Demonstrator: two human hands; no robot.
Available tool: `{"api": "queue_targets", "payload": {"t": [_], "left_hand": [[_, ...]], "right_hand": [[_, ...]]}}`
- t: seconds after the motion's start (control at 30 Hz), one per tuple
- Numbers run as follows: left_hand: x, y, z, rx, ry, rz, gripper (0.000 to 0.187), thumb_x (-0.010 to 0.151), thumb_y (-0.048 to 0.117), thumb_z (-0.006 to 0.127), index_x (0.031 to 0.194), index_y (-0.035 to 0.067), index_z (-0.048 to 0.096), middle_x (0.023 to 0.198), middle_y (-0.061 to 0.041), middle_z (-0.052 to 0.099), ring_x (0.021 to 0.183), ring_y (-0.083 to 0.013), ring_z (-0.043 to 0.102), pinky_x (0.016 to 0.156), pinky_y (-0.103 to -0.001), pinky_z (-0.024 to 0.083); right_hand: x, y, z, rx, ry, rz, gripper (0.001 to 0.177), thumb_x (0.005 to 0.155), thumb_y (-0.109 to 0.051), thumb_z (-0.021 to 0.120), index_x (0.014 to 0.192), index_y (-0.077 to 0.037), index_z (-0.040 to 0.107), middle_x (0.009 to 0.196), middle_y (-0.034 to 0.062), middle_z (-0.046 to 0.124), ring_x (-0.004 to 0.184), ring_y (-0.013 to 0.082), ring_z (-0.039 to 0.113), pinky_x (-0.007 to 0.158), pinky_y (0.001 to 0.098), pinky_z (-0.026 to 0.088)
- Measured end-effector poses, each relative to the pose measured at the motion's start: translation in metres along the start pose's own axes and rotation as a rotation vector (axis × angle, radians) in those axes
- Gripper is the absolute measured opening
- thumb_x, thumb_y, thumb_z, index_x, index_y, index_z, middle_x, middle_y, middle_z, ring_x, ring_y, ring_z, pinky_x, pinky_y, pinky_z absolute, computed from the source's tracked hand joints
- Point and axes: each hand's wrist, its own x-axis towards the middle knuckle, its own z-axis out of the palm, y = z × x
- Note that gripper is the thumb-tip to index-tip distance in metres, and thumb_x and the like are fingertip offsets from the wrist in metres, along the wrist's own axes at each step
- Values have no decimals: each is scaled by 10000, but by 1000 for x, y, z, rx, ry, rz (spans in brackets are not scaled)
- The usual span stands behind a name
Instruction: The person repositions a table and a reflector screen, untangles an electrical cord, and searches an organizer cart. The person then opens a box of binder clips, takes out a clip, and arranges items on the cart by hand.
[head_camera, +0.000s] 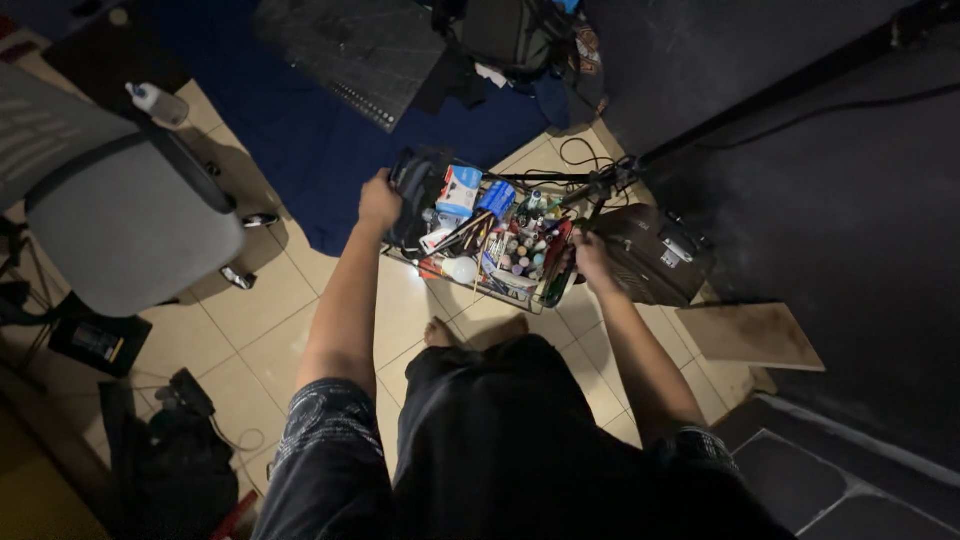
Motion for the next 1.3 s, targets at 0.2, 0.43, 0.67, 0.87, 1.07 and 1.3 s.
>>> {"api": "queue_targets", "payload": {"t": [0.2, 0.43, 0.67, 0.87, 1.07, 1.3], "left_hand": [[-19, -22, -27, -107, 146, 106, 291, 900, 45, 581, 1145, 72, 735, 1085, -223, 714, 1046, -427, 643, 941, -493, 489], [-83, -70, -101, -451, 232, 94, 187, 994, 50, 575, 1132, 52, 701, 1036, -143, 737, 915, -251, 717, 837, -342, 547], [-173, -187, -171, -559, 486, 36, 190, 1000, 64, 586, 1164, 51, 681, 1037, -83, 749, 963, -174, 714, 856, -309, 542], [-266, -262, -223, -574, 742, -132, 167, 1015, 80, 586, 1150, 30, 671, 995, -75, 740, 896, -164, 669, 824, -306, 530], [-340, -274, -248, -620, 897, -321, 195, 1011, 121, 583, 1145, 26, 688, 961, -68, 739, 889, -155, 674, 819, -309, 534], [-378, -278, -262, -623, 1052, -544, 168, 1008, 128, 589, 1081, 11, 685, 955, -81, 738, 854, -183, 652, 811, -318, 526]], "right_hand": [[-4, -17, 11, 127, -121, 6, 263, 1010, -341, 569, 1037, -79, 579, 702, 109, 589, 534, 296, 652, 481, 453, 552], [-54, -85, 40, -992, 448, -415, 584, 900, -315, 731, 1351, -41, 481, 1273, 272, 582, 1176, 463, 566, 949, 570, 471], [-112, -133, 188, -977, 229, -1025, 472, 936, -259, 747, 1273, 9, 554, 1195, 269, 596, 1122, 465, 559, 926, 568, 472], [-189, -158, 333, -755, -467, -1223, 318, 940, -119, 737, 1214, -23, 608, 1143, 161, 617, 998, 316, 650, 892, 424, 539], [-242, -167, 434, -585, -1315, -984, 389, 878, -153, 783, 1218, -49, 625, 1113, 71, 643, 982, 157, 656, 844, 293, 537], [-230, -152, 535, -530, -1701, -617, 296, 943, -84, 726, 1214, -22, 625, 1045, 29, 661, 983, 104, 617, 879, 259, 506]]}}
